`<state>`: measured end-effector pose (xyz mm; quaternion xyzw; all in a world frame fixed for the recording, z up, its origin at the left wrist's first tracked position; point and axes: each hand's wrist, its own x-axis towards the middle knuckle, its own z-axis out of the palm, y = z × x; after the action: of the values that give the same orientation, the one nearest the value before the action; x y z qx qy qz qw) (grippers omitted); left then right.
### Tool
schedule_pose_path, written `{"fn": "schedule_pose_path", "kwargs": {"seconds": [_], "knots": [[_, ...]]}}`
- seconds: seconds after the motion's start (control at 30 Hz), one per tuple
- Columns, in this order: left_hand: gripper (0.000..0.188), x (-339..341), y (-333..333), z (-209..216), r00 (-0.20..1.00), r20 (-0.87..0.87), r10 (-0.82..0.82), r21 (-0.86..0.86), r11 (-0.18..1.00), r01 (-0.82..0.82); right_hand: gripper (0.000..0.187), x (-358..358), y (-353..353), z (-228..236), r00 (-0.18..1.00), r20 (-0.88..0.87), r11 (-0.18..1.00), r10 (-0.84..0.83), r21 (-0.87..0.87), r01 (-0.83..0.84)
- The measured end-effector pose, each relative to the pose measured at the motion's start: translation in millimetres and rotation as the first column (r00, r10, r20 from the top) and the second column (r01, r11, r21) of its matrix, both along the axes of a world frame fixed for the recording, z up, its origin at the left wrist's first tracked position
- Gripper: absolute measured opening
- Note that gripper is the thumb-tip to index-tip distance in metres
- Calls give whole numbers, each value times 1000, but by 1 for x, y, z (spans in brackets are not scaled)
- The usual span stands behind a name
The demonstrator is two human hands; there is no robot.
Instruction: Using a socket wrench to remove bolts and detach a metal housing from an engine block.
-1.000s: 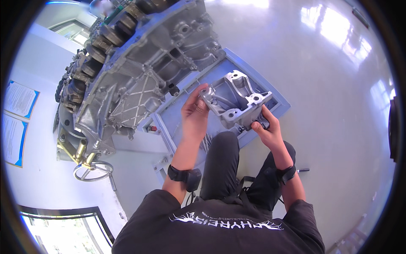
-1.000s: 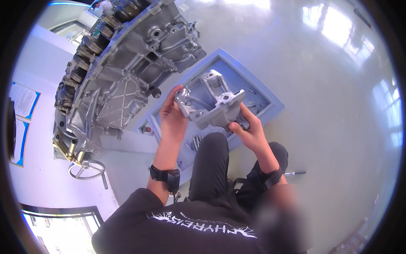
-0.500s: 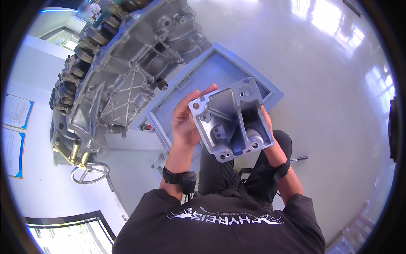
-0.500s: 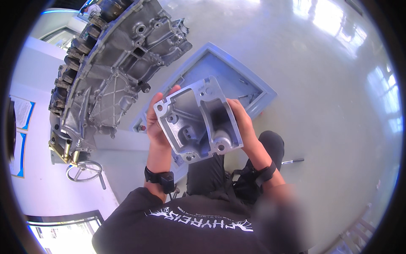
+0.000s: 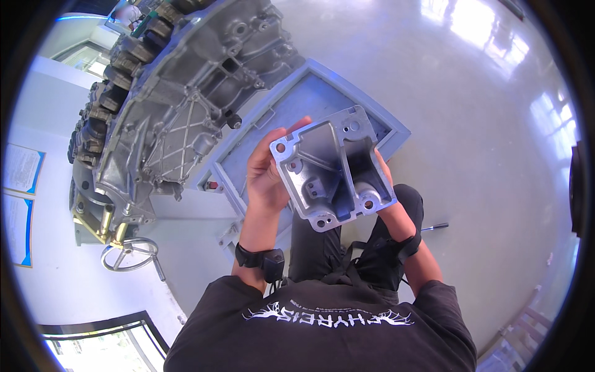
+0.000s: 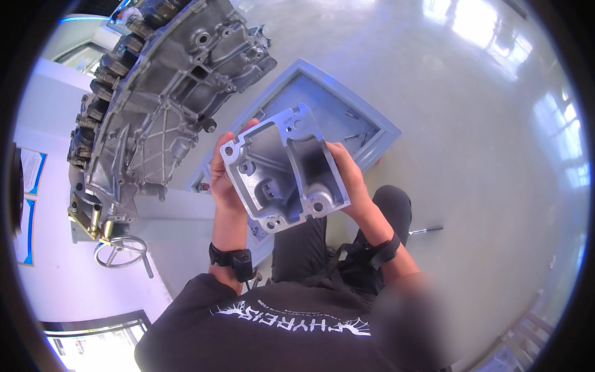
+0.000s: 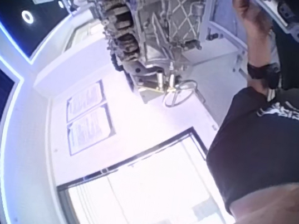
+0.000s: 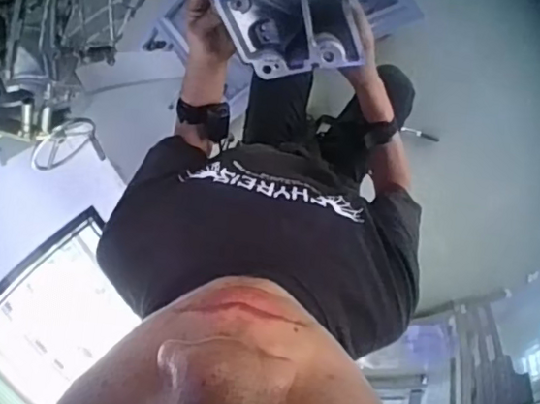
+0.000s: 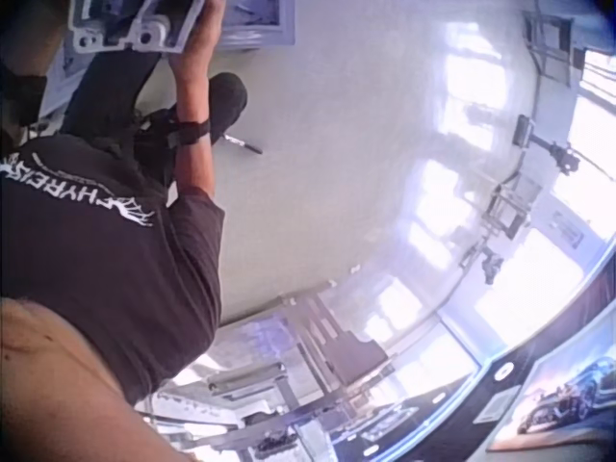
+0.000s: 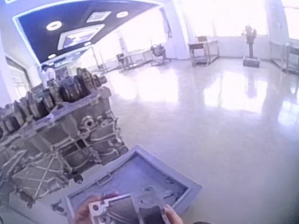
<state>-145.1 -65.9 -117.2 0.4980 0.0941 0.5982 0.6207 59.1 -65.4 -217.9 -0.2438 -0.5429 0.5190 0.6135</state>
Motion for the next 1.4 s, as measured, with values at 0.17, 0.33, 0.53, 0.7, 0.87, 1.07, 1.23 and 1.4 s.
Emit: {"fn": "schedule_pose_path", "kwargs": {"seconds": [0.17, 0.33, 0.53, 0.7, 0.87, 1.07, 1.23, 1.4], "knots": [[52, 4, -4, 7, 998, -22, 61, -45, 997, -62, 67, 0, 5, 1, 999, 41, 999, 0, -36, 1], [50, -5, -1, 5, 1000, 10, 6, -32, 999, -6, 65, -2, 6, 4, 998, 64, 1000, -8, -15, 9], [51, -2, 1, 7, 993, -41, 108, -67, 992, -110, 58, 2, 6, 32, 939, 268, 947, -214, 292, 133], [54, -8, 19, 8, 957, -146, 249, -244, 929, -279, 49, 9, 10, 45, 939, 306, 982, -157, 146, 116], [48, -7, 48, -6, 953, -92, 288, -380, 875, -301, 52, 6, 24, 73, 934, 299, 979, -194, 0, 204], [39, -12, 71, -20, 907, -110, 408, -442, 797, -412, 55, -3, 38, 120, 945, 288, 979, -156, -82, 187], [27, -11, 79, -18, 916, -69, 396, -503, 779, -375, 50, -3, 54, 130, 936, 297, 970, -190, -91, 226], [21, -19, 80, -17, 889, 20, 457, -526, 761, -379, 39, 0, 63, 152, 965, 256, 966, -53, -232, 115]]}}
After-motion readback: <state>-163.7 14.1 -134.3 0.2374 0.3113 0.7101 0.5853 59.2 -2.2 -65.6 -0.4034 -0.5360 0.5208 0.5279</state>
